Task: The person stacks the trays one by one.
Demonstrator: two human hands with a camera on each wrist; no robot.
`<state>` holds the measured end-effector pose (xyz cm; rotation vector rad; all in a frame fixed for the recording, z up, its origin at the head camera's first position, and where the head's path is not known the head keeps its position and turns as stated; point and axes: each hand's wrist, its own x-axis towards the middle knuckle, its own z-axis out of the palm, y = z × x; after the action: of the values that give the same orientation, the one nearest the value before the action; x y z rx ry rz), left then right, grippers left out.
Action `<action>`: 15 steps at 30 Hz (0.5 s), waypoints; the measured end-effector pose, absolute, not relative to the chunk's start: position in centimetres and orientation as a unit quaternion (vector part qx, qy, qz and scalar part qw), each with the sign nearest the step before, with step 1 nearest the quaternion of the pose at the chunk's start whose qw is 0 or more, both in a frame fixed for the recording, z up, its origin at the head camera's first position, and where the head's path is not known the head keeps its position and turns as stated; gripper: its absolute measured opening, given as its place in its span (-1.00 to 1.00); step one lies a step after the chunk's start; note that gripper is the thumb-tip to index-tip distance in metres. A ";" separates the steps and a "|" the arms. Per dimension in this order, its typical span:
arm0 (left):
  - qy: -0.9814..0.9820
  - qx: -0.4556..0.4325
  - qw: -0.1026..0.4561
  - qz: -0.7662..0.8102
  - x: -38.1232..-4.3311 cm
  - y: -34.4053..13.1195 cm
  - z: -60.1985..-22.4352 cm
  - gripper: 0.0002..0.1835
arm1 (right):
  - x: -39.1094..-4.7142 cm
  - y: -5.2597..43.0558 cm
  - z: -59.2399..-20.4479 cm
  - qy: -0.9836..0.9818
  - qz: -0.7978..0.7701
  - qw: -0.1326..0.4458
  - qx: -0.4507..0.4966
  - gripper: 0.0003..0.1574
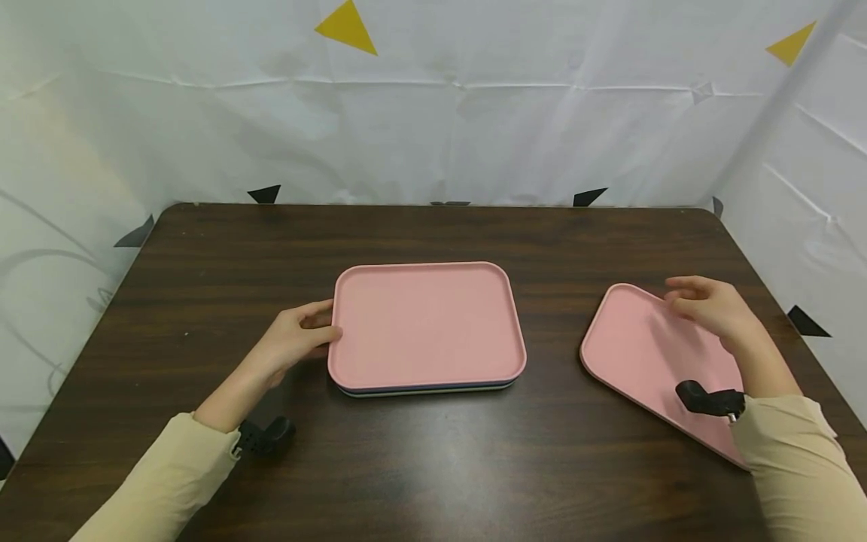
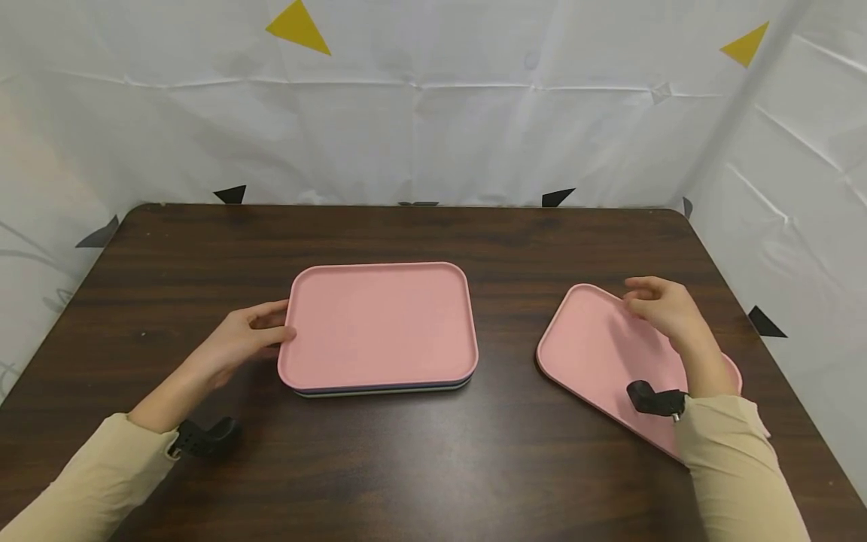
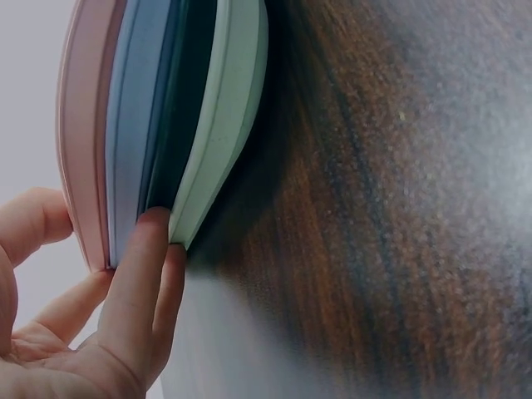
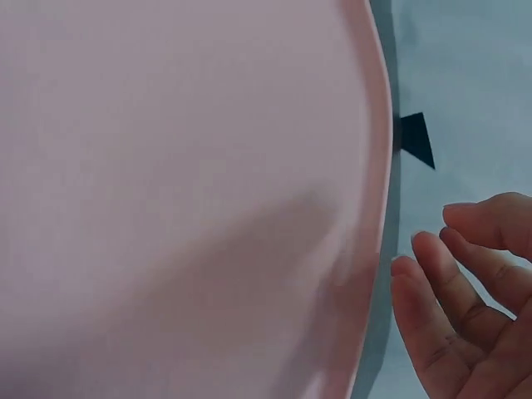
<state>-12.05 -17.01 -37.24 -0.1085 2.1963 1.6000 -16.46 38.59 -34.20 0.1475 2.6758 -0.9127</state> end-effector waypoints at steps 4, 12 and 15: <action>0.790 -0.040 0.210 0.574 -12.1 -17.0 -37.2 -0.32 | -16.1 39.8 -34.7 0.947 -0.284 0.141 0.059 -0.33; 0.789 -0.037 0.210 0.577 -12.0 -17.1 -37.3 -0.32 | -15.8 41.3 -35.5 0.961 -0.245 0.112 0.067 -0.40; 0.786 -0.039 0.211 0.579 -12.0 -17.1 -37.3 -0.32 | -15.8 41.7 -35.6 0.961 -0.237 0.126 0.066 -0.42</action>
<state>-11.98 -17.07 -37.35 -0.1077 2.1847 1.6101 -15.82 41.69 -35.59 0.1921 2.7984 -0.6914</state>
